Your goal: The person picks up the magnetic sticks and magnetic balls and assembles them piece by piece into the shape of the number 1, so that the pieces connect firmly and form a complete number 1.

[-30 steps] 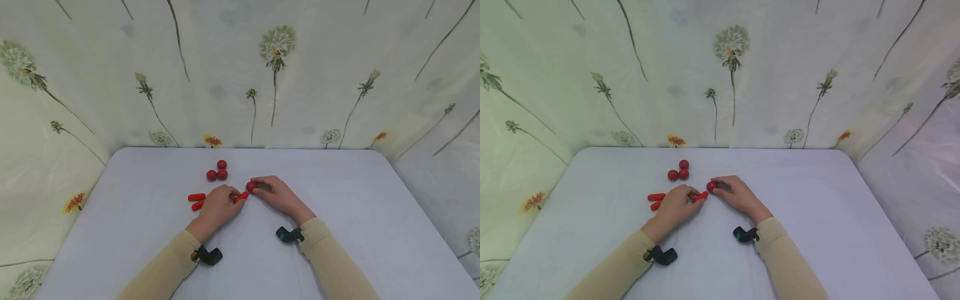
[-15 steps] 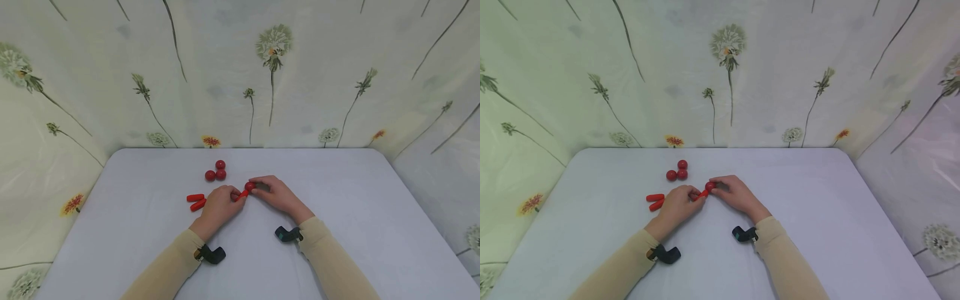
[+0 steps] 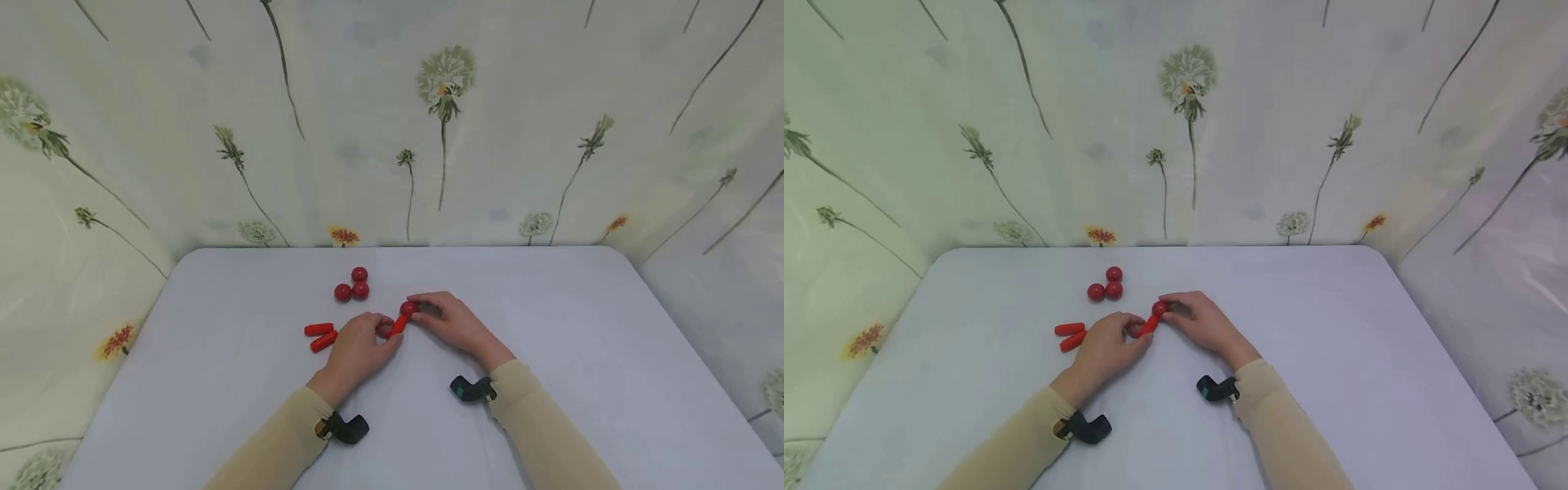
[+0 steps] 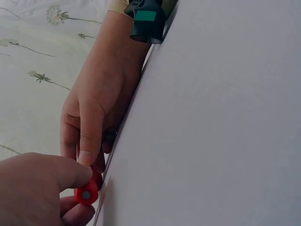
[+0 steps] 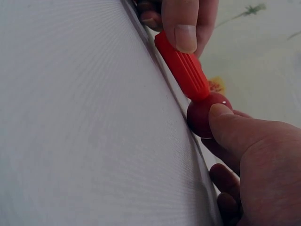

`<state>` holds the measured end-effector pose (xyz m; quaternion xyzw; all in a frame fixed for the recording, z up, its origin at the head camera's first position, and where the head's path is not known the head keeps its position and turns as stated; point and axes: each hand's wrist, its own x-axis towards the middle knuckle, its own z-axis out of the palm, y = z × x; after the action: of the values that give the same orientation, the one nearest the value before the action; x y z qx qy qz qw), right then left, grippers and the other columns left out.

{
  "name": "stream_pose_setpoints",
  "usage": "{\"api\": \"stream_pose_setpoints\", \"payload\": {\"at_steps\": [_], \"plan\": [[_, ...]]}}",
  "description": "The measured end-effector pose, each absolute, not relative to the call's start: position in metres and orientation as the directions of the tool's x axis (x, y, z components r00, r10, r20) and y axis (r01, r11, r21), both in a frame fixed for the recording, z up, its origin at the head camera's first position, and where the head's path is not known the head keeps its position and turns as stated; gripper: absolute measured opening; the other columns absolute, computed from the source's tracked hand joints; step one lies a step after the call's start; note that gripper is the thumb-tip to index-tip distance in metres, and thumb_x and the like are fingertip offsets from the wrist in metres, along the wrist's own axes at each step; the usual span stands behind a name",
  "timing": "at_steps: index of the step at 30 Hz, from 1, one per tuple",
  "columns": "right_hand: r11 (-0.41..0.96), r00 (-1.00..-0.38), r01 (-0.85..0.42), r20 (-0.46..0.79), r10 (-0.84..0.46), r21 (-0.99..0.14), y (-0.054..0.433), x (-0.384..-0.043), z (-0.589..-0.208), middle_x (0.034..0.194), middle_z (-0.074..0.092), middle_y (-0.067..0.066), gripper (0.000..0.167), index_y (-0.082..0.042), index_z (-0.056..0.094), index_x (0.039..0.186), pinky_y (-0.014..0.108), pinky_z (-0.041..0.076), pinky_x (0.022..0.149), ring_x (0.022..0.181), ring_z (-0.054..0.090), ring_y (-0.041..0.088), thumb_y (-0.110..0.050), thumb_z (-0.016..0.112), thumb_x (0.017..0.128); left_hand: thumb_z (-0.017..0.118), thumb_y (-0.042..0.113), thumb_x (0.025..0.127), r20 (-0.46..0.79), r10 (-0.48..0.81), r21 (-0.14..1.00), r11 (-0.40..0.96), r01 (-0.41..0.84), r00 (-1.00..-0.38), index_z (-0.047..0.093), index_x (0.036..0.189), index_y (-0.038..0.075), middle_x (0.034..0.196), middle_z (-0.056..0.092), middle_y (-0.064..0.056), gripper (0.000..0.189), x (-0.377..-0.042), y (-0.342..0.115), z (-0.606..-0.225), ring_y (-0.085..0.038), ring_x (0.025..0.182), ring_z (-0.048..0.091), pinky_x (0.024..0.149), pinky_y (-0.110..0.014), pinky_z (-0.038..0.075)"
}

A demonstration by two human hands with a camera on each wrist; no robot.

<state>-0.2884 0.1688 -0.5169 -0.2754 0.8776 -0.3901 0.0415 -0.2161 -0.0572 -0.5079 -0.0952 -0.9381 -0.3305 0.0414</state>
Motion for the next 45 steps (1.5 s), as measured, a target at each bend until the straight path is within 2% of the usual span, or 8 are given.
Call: {"api": "stream_pose_setpoints", "payload": {"at_steps": [15, 21, 33, 45], "plan": [[0.577, -0.852, -0.482, 0.198, -0.486, -0.659, 0.169, -0.287, -0.521, 0.124, 0.063, -0.012, 0.038, -0.027, 0.066, 0.129, 0.044, 0.043, 0.101, 0.121, 0.054, 0.015, -0.035, 0.071, 0.092, 0.073, 0.043, 0.087, 0.19, 0.147, 0.613, 0.754, 0.235, -0.971, 0.074, 0.107, 0.017, 0.084, 0.062, 0.011, 0.032, -0.218, -0.055, -0.513, -0.008, 0.074, 0.053, 0.064, -0.025, 0.046], [0.572, -0.847, -0.491, 0.207, -0.489, -0.657, 0.169, -0.287, -0.52, 0.124, 0.064, -0.01, 0.04, -0.027, 0.066, 0.13, 0.045, 0.043, 0.101, 0.121, 0.055, 0.017, -0.04, 0.069, 0.092, 0.073, 0.042, 0.087, 0.213, 0.143, 0.612, 0.752, 0.245, -0.967, 0.074, 0.106, 0.017, 0.082, 0.062, 0.011, 0.032, -0.218, -0.054, -0.513, -0.008, 0.072, 0.052, 0.062, -0.025, 0.046], [0.605, -0.874, -0.456, 0.2, -0.443, -0.653, 0.167, -0.288, -0.52, 0.124, 0.065, -0.005, 0.039, -0.024, 0.065, 0.13, 0.046, 0.042, 0.102, 0.121, 0.055, 0.019, -0.038, 0.069, 0.093, 0.073, 0.05, 0.086, 0.207, 0.154, 0.591, 0.767, 0.249, -0.966, 0.07, 0.119, 0.017, 0.089, 0.062, 0.008, 0.047, -0.215, -0.055, -0.509, -0.008, 0.075, 0.052, 0.065, -0.024, 0.047], [0.62, -0.885, -0.431, 0.173, -0.433, -0.655, 0.168, -0.288, -0.52, 0.125, 0.064, -0.006, 0.04, -0.026, 0.064, 0.132, 0.045, 0.042, 0.102, 0.122, 0.054, 0.019, -0.039, 0.067, 0.095, 0.075, 0.04, 0.087, 0.185, 0.148, 0.613, 0.755, 0.232, -0.972, 0.068, 0.118, 0.021, 0.097, 0.062, 0.009, 0.037, -0.21, -0.074, -0.492, -0.009, 0.083, 0.056, 0.069, -0.024, 0.049]]}}
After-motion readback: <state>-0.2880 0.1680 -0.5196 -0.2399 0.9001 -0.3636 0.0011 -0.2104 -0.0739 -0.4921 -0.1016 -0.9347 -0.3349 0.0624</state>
